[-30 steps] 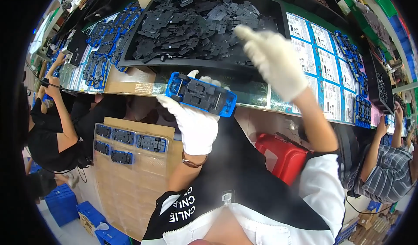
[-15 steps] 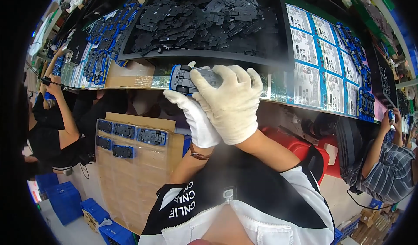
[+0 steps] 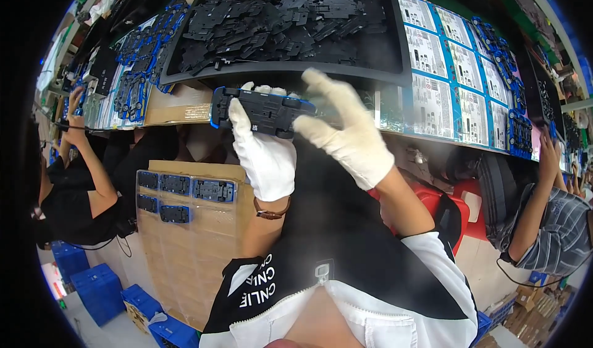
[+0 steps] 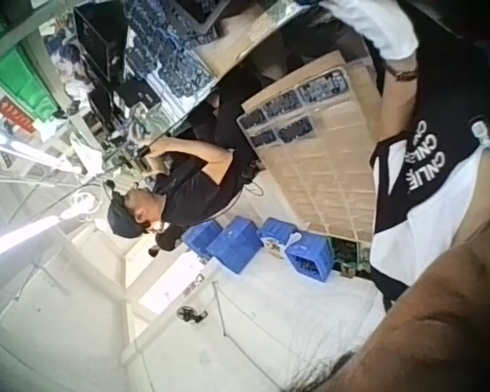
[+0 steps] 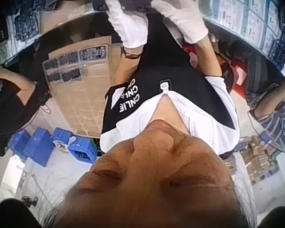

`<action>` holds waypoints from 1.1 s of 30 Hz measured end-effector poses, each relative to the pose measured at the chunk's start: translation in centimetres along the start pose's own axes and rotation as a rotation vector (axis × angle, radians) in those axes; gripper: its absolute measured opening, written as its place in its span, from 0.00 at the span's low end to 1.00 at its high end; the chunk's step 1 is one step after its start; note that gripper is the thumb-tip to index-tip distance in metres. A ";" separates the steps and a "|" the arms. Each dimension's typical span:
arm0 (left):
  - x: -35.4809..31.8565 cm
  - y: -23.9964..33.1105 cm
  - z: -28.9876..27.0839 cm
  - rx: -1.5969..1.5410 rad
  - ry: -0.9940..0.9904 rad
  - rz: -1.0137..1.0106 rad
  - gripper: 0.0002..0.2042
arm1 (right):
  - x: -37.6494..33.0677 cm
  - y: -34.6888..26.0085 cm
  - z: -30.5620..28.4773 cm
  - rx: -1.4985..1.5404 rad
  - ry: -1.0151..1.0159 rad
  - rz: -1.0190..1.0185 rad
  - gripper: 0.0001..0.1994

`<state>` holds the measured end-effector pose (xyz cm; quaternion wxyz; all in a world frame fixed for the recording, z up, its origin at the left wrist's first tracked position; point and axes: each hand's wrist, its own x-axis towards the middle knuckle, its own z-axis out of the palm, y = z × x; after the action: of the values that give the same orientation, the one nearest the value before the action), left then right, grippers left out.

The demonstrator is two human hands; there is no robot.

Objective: The person assembles toy cars by taking chassis plates from a bin, snapping them onto car bodies by hand, and placing the assembled cars onto a plastic packaging tray.

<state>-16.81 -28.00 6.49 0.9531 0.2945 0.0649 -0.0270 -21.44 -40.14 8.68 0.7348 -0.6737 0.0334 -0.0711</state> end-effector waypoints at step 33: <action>-1.5 1.6 -0.7 0.299 0.096 0.148 0.18 | -2.2 1.6 3.4 0.319 -0.003 0.123 0.19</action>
<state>-18.25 -26.20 7.01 0.8940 0.4377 0.0836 0.0480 -22.98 -36.32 7.30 0.8354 -0.5454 0.0618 -0.0292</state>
